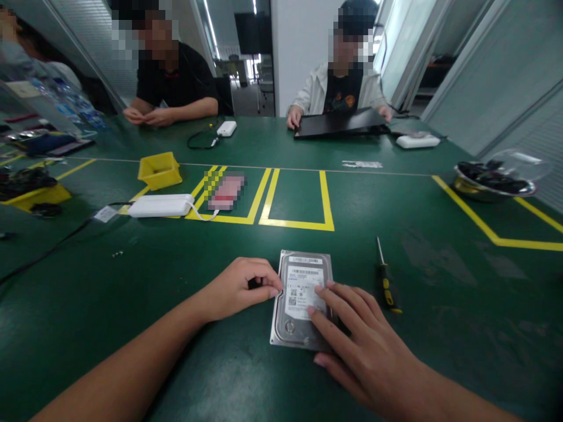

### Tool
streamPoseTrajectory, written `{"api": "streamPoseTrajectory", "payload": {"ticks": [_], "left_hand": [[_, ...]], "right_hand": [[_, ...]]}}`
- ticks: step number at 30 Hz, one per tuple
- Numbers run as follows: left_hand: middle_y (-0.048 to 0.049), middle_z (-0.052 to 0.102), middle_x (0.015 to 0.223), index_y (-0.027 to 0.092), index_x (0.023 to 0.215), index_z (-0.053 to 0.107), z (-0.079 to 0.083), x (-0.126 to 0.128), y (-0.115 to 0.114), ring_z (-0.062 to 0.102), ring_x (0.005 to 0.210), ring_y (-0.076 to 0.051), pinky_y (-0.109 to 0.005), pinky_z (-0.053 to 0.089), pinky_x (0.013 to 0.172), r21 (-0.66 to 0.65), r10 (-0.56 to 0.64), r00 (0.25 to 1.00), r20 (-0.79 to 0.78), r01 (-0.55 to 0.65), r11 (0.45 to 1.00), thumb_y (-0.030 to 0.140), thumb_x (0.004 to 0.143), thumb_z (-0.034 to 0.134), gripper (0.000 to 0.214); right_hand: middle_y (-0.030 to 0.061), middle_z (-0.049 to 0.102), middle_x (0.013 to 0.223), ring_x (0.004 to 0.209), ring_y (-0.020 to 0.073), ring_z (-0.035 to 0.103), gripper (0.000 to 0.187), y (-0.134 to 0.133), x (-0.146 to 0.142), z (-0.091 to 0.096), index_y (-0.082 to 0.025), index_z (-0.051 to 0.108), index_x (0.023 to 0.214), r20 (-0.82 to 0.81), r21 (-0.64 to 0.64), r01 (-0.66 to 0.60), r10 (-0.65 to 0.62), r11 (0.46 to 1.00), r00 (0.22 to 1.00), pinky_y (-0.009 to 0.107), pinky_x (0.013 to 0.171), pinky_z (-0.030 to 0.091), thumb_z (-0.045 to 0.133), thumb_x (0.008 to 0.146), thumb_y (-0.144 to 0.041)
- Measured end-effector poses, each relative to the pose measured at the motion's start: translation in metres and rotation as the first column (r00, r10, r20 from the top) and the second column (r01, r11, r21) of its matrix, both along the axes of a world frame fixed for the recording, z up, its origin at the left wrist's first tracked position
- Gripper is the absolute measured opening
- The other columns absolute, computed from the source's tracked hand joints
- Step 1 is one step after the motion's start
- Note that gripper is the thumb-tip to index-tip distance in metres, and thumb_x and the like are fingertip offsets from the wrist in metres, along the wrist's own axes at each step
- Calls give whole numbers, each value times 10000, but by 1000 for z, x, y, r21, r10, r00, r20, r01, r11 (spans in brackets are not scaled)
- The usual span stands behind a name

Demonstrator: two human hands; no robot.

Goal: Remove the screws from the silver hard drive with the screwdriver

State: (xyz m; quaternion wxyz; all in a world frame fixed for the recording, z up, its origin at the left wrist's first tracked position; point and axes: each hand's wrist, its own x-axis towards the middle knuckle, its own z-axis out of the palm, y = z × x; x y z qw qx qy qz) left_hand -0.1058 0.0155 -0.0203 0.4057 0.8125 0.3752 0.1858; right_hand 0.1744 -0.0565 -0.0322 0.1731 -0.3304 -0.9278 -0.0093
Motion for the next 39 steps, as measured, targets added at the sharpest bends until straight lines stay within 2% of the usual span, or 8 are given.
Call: {"api": "streamPoseTrajectory", "payload": {"ticks": [7,11,13,15,19,25,33,39], "left_hand": [[-17,675,838,163,912,722,-2,2,1,572,713,-113,-220,439,654,-106,65,998,23,-62,992,238,871,663,104],[-14,667,831,158,896,712,-2,2,2,557,709,-110,-219,433,653,-115,61,998,32,-57,992,240,869,664,99],[-16,664,838,158,902,709,0,2,2,557,716,-111,-221,433,659,-104,45,999,25,-43,994,244,879,654,105],[-20,664,848,160,913,708,1,2,2,562,726,-114,-226,433,665,-82,24,1000,14,-23,996,249,896,635,116],[-35,666,867,162,926,709,1,3,1,581,740,-124,-235,441,668,-44,-11,1000,9,12,999,259,926,593,152],[-36,664,878,168,938,707,0,2,1,597,754,-126,-236,447,677,-9,-31,999,15,31,999,269,942,582,160],[-27,659,884,172,945,695,0,1,1,603,788,-127,-243,450,716,19,-38,999,-10,38,999,247,960,562,153],[-30,670,883,170,928,696,-1,0,1,618,804,-134,-251,460,737,41,-41,999,-15,42,998,259,965,563,164]], "right_hand": [[139,549,1368,1256,334,472,379,2,3,8,-159,617,1257,-76,64,50,-45,997,996,508,1010,390,565,961,-389],[130,639,1145,1064,319,556,222,10,11,17,-154,665,1081,-40,215,209,-205,954,978,479,876,444,552,951,-293],[129,644,1052,968,319,575,165,14,17,21,-162,667,983,87,268,317,-351,910,932,468,787,458,530,943,-245],[130,629,990,885,315,581,154,18,24,24,-171,654,944,240,288,407,-477,867,846,449,706,458,515,938,-236],[95,576,872,777,274,583,107,23,32,24,-182,603,953,385,276,522,-591,807,709,357,568,416,519,939,-247],[65,545,837,662,233,618,83,25,39,19,-188,533,992,476,213,605,-622,767,622,256,435,200,499,964,-258],[37,607,788,661,252,683,147,30,50,15,-195,476,1125,576,-24,691,-554,723,600,286,455,338,418,1009,-264],[45,613,778,663,265,689,180,31,45,16,-190,503,1137,591,5,689,-558,725,582,305,450,387,399,1001,-249]]}}
